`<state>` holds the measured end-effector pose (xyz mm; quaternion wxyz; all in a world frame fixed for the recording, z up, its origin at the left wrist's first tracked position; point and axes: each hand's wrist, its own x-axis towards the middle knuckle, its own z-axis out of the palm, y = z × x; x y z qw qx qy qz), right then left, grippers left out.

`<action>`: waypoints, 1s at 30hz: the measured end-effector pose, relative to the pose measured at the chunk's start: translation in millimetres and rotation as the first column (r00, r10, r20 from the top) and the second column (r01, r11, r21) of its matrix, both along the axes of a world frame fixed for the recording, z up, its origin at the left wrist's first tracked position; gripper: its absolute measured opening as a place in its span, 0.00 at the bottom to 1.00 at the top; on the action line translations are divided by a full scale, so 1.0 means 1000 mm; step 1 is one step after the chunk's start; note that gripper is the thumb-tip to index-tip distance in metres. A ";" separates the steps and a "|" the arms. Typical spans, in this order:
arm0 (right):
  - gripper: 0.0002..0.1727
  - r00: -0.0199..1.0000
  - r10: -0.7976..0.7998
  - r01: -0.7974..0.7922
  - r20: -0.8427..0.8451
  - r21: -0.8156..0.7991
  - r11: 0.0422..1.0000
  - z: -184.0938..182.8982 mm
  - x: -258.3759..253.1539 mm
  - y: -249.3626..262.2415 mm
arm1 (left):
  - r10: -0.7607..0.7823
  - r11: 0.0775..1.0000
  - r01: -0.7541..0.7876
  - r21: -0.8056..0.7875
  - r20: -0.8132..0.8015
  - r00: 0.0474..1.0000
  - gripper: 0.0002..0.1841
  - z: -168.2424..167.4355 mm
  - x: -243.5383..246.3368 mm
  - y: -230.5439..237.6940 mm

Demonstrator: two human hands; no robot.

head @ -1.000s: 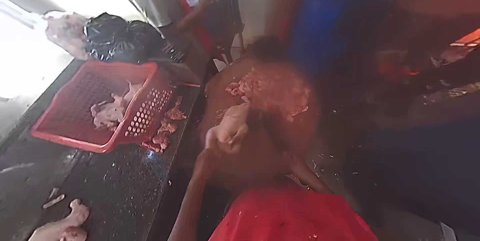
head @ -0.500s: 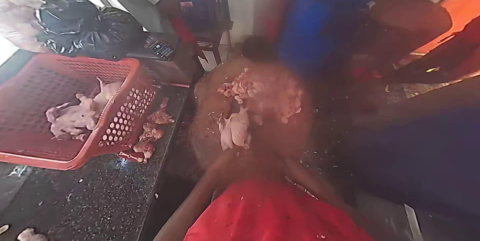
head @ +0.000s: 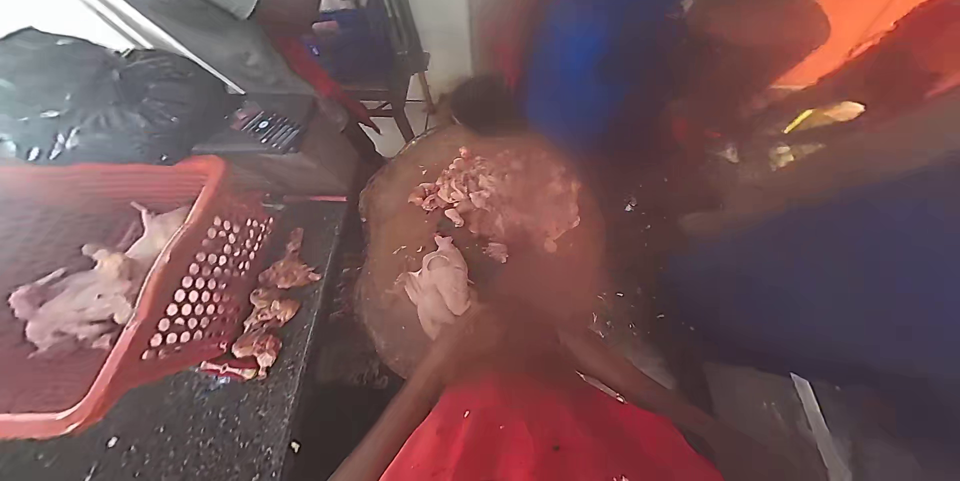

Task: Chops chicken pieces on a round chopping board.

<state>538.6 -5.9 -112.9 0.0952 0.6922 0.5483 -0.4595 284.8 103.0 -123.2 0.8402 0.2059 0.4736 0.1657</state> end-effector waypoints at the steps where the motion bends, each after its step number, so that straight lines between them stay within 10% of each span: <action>1: 0.27 1.000 -0.001 0.001 -0.007 0.001 1.000 0.001 0.001 0.000 | 0.011 1.000 -0.011 0.005 -0.011 1.000 0.25 0.001 0.002 0.000; 16: 0.28 0.992 -0.012 0.022 -0.125 0.084 0.996 -0.015 0.011 -0.005 | 0.166 0.986 -0.162 0.038 -0.338 0.927 0.14 -0.006 0.050 -0.001; 22: 0.28 0.991 -0.021 0.031 -0.130 0.074 0.997 -0.017 0.011 -0.008 | 0.032 0.980 0.050 0.191 -0.400 0.916 0.16 -0.024 0.013 -0.012; 30: 0.28 0.932 -0.262 0.285 -0.252 0.060 0.957 -0.044 0.016 -0.019 | 0.030 0.950 0.050 0.307 -0.251 0.968 0.07 0.044 -0.043 -0.047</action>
